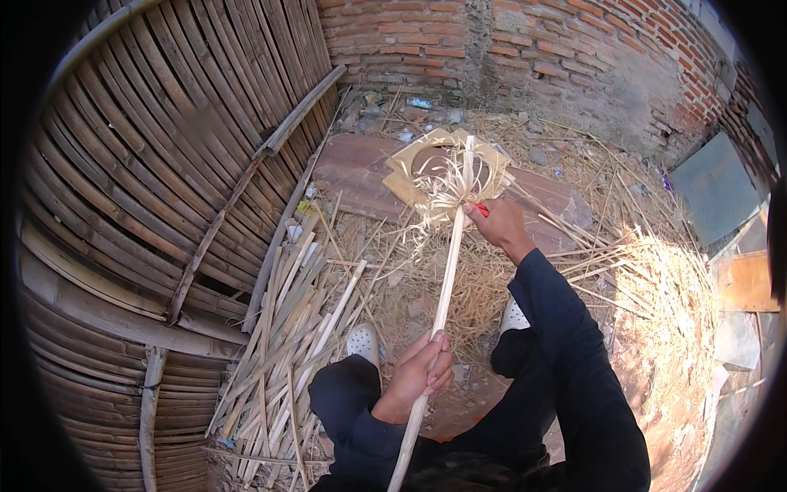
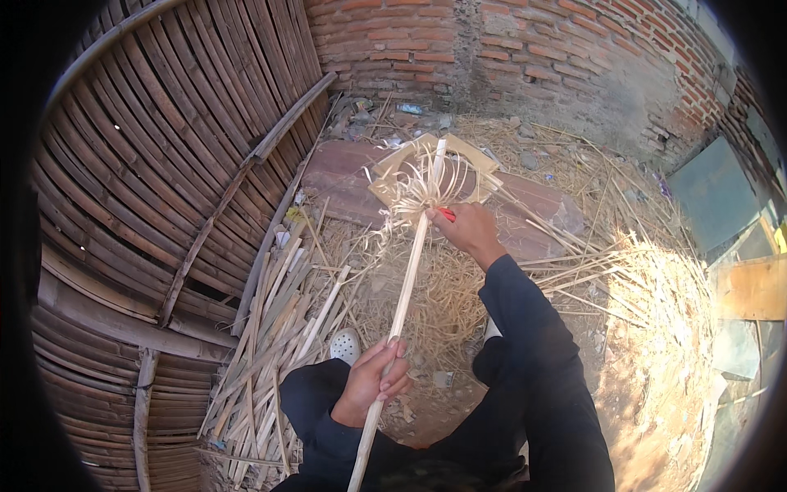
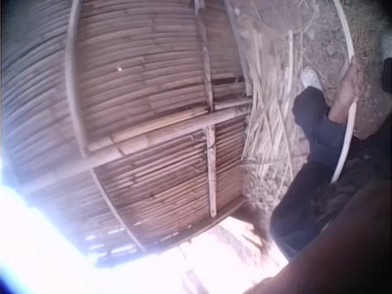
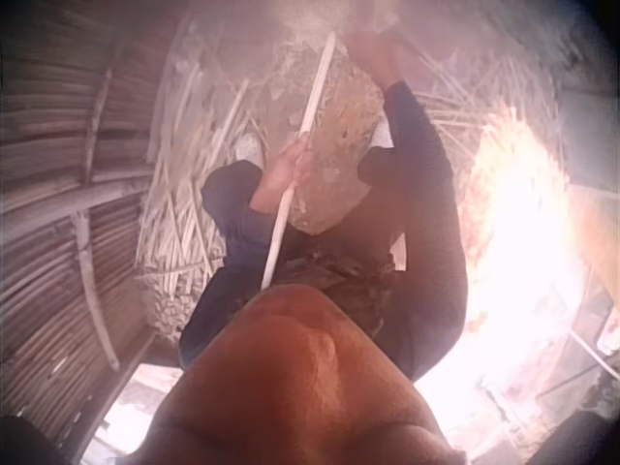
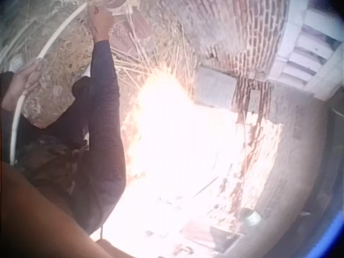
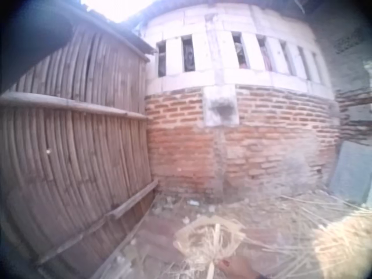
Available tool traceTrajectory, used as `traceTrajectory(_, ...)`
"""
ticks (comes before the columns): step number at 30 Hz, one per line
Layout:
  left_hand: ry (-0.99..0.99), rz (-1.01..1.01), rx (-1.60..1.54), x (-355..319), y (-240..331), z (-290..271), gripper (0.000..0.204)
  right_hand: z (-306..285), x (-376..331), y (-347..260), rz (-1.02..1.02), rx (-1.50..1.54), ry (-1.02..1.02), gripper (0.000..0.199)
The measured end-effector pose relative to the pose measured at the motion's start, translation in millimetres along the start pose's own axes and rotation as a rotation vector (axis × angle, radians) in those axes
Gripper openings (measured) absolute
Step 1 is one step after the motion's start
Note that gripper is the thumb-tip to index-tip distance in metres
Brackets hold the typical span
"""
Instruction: The person sits on the ground and uses a red utility knife to peel the outer layer off a long bamboo stick. They hold the stick with their left hand and scrape the knife along its length with their right hand, creating thin strips of bamboo shavings that fall to the ground.
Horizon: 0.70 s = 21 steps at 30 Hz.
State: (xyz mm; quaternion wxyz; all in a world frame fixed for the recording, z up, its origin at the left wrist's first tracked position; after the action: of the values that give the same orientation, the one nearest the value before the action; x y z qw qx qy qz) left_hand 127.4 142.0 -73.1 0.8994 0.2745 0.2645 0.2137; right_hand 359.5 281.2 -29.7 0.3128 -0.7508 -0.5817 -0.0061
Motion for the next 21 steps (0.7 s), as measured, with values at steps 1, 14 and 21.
traceTrajectory(1, 0.002, -0.002, 0.014, 1, 0, -1, 0.022, 0, 1, 0, -0.010, -0.027, -0.034, 0.070)
traceTrajectory(14, -0.261, -0.067, -0.564, -2, 21, 8, 0.033, 1, -77, -120, -0.617, 0.205, -0.058, 0.062)
traceTrajectory(21, -0.281, -0.122, -0.513, -6, 4, 22, 0.031, -6, -8, -24, -0.158, 0.019, 0.086, 0.059)
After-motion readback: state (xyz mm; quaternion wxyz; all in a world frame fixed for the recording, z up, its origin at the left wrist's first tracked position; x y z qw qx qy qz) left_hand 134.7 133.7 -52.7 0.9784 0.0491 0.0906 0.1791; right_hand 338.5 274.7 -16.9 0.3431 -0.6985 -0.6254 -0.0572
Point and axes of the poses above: each hand's wrist, its own x-axis towards the middle knuckle, its own z-axis out of the palm, y = z × x, the point moved 10 cm from there along x, towards the middle knuckle, and after that the axes turned 4 degrees about y, right-handed, at the moved point
